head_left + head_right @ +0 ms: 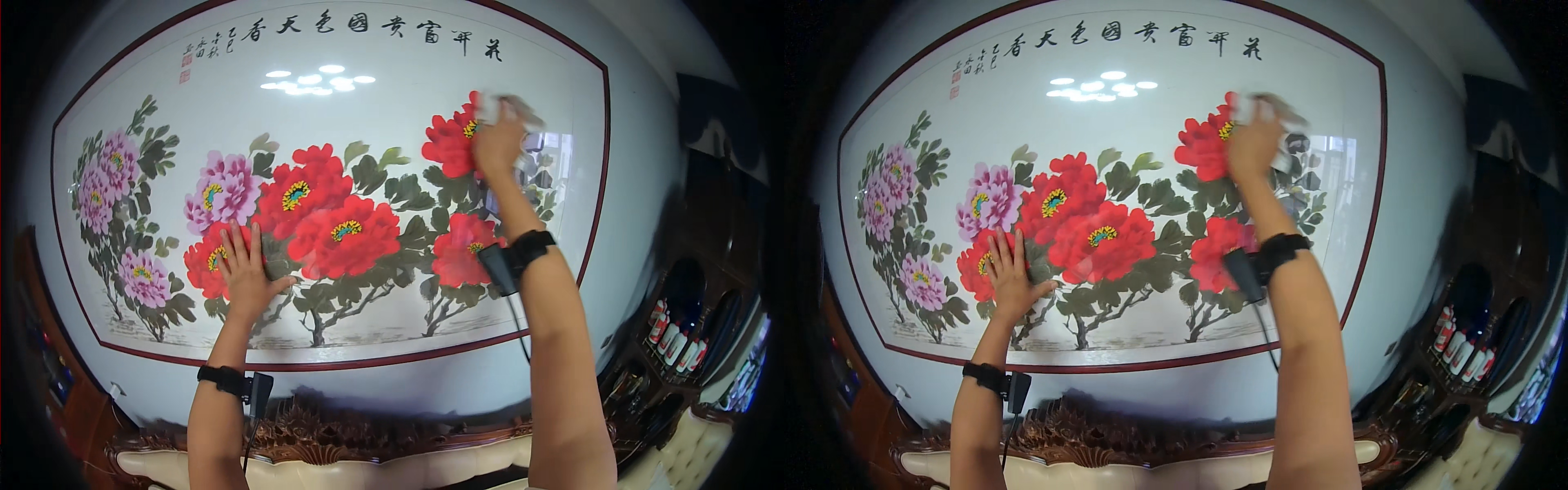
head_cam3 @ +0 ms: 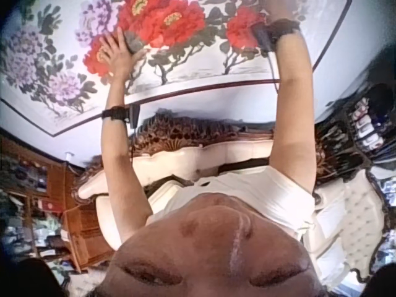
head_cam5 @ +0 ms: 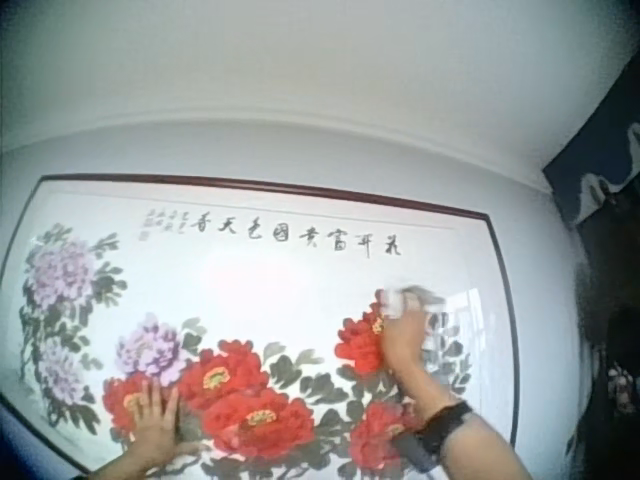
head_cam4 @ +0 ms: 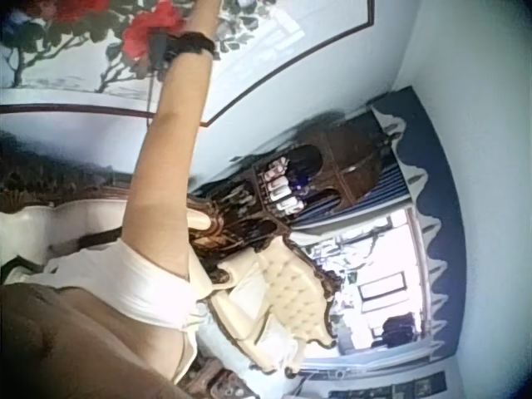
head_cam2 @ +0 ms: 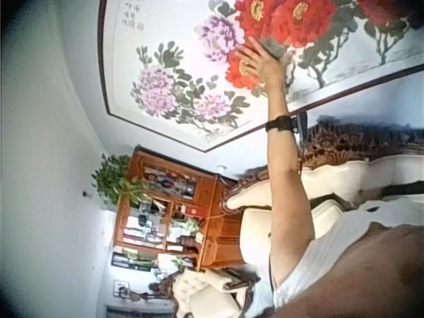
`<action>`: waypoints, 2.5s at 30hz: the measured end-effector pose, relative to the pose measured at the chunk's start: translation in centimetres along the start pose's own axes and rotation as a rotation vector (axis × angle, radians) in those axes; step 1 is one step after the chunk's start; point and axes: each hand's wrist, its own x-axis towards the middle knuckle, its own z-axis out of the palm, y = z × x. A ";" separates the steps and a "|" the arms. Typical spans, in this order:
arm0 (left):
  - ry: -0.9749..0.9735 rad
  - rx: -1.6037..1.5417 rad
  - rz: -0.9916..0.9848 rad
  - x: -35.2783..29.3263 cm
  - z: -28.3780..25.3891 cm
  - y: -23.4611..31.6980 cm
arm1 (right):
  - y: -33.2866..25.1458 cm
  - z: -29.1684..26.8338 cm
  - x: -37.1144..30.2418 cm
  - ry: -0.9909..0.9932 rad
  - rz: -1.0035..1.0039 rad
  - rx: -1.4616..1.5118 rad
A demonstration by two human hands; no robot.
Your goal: Wiping down a leather sofa and a large framed picture on the wall.
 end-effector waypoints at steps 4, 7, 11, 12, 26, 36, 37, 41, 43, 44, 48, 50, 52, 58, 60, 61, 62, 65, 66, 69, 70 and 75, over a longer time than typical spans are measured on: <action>-0.013 -0.012 -0.020 0.2 0.3 0.0 | -12.3 2.0 -8.0 -0.140 -0.498 0.072; -0.040 -0.012 -0.057 0.3 0.0 0.3 | -16.4 -0.6 -16.5 -0.502 -0.726 0.240; -0.016 0.009 -0.036 0.7 0.9 0.3 | -16.2 -3.1 -24.3 -0.834 -0.700 0.453; 0.049 0.040 -0.021 0.5 0.9 -0.4 | -16.3 -3.5 -25.6 -0.905 -0.568 0.572; -0.087 -0.611 0.114 -3.0 -7.0 2.5 | -15.7 -10.8 -19.2 -1.497 1.022 1.534; 0.092 -1.175 -0.270 -7.1 -9.7 3.1 | -23.2 -10.9 -20.0 -1.566 0.567 1.405; 0.019 -1.226 -0.402 -7.1 -9.6 2.1 | -23.0 -11.2 -19.1 -1.588 0.398 1.154; 0.199 -1.699 -0.899 -6.8 -9.7 -1.4 | -19.2 -5.7 -19.3 -1.236 -0.026 0.991; 0.437 -1.918 -1.009 -6.8 -8.7 -5.3 | -18.6 -4.3 -19.3 -1.011 -0.253 0.711; 0.379 -1.981 -1.015 -6.1 -10.6 -4.4 | -17.2 -3.9 -19.1 -0.767 -0.431 0.383; 0.678 -1.581 -0.992 -3.1 -11.9 -9.2 | -15.8 -4.0 -17.3 -0.601 -0.690 -0.028; 0.845 -1.375 -0.859 -1.2 -9.2 -14.2 | -15.3 -3.5 -17.5 -0.595 -0.750 -0.056; 0.878 -1.233 -0.809 0.9 -8.0 -16.3 | -15.0 -3.2 -17.6 -0.593 -0.752 -0.046; 0.544 -0.447 -0.576 3.6 -0.1 -10.0 | -15.3 -2.4 -17.9 -0.613 -0.742 0.025; 0.400 -0.217 -0.289 2.6 1.7 -2.0 | -13.2 -2.3 -17.5 -0.620 -0.738 -0.004; 0.325 -0.181 -0.148 1.8 1.3 0.2 | -12.9 -2.0 -17.6 -0.621 -0.745 0.004; 0.206 -0.199 0.006 1.3 0.4 1.9 | -12.3 -1.6 -17.7 -0.611 -0.749 0.018; 0.005 -0.221 0.286 2.0 -1.2 3.8 | -12.6 -0.9 -17.9 -0.583 -0.758 0.096; 0.057 -0.149 0.326 3.0 -1.2 3.8 | -12.4 -0.6 -18.0 -0.555 -0.759 0.108; 0.156 -0.007 0.456 7.5 -1.9 2.1 | -12.0 0.0 -18.3 -0.525 -0.758 0.116; 0.223 0.025 0.462 9.4 -2.4 0.8 | -12.2 0.1 -18.4 -0.505 -0.757 0.127; 0.583 0.107 0.067 17.9 -5.4 -10.3 | -12.0 -0.3 -18.2 -0.459 -0.772 0.127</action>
